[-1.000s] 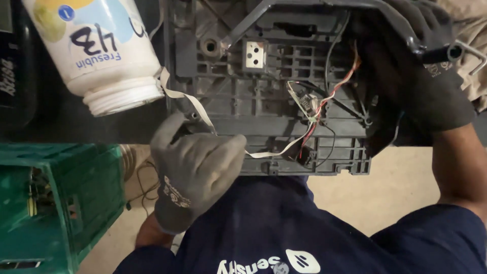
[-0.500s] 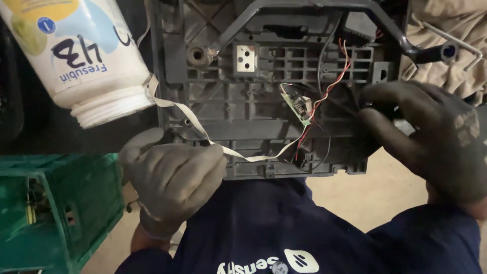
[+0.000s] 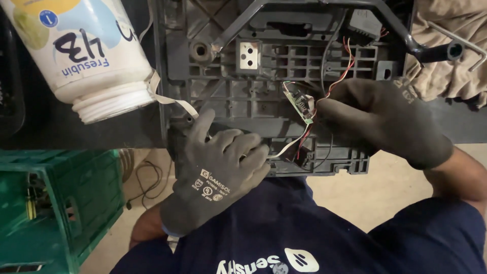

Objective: Wiring and managing a circuit board within a plastic device housing

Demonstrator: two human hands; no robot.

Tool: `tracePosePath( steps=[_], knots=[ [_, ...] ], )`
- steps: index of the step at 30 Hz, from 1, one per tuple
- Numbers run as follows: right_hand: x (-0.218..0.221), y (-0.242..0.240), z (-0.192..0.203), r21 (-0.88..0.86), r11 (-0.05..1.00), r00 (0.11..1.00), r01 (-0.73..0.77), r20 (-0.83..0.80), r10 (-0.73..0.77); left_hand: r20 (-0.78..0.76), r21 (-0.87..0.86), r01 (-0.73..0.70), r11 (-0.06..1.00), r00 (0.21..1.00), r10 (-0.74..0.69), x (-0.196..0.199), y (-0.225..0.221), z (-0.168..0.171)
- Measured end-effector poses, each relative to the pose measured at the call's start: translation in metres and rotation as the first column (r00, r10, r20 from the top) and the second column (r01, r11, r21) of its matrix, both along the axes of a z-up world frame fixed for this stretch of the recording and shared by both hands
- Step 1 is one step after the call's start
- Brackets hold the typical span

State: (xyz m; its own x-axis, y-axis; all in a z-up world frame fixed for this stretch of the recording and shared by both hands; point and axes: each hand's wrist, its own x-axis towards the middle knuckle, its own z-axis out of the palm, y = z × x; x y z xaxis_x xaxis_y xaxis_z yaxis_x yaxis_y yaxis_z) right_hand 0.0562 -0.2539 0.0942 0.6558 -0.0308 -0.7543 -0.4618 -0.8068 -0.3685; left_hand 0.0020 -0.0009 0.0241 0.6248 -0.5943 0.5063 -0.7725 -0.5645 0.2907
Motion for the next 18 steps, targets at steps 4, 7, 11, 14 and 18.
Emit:
tracePosePath(
  steps=[4,7,11,14,18],
  knots=[
    [-0.002,-0.001,-0.016,0.059,0.998,0.991,-0.038,0.128,0.030,-0.028,0.051,-0.051,0.997,0.998,0.053,-0.003,-0.001,0.003],
    [-0.004,-0.006,-0.024,0.115,0.984,0.965,-0.135,0.238,0.105,-0.038,0.063,-0.038,0.997,0.998,0.041,-0.003,0.001,0.002],
    [-0.009,-0.004,-0.022,0.229,0.951,0.909,-0.208,0.404,0.102,-0.049,0.027,-0.045,0.999,0.998,0.047,-0.005,0.001,0.002],
    [-0.001,-0.004,-0.019,0.413,0.841,0.894,-0.351,0.416,0.169,-0.090,-0.023,-0.049,0.999,0.995,0.047,-0.005,0.000,0.006],
    [-0.005,-0.012,-0.032,0.419,0.885,0.935,-0.202,0.353,0.046,-0.092,-0.055,-0.090,0.994,0.992,0.085,0.003,-0.002,0.014]
  ],
)
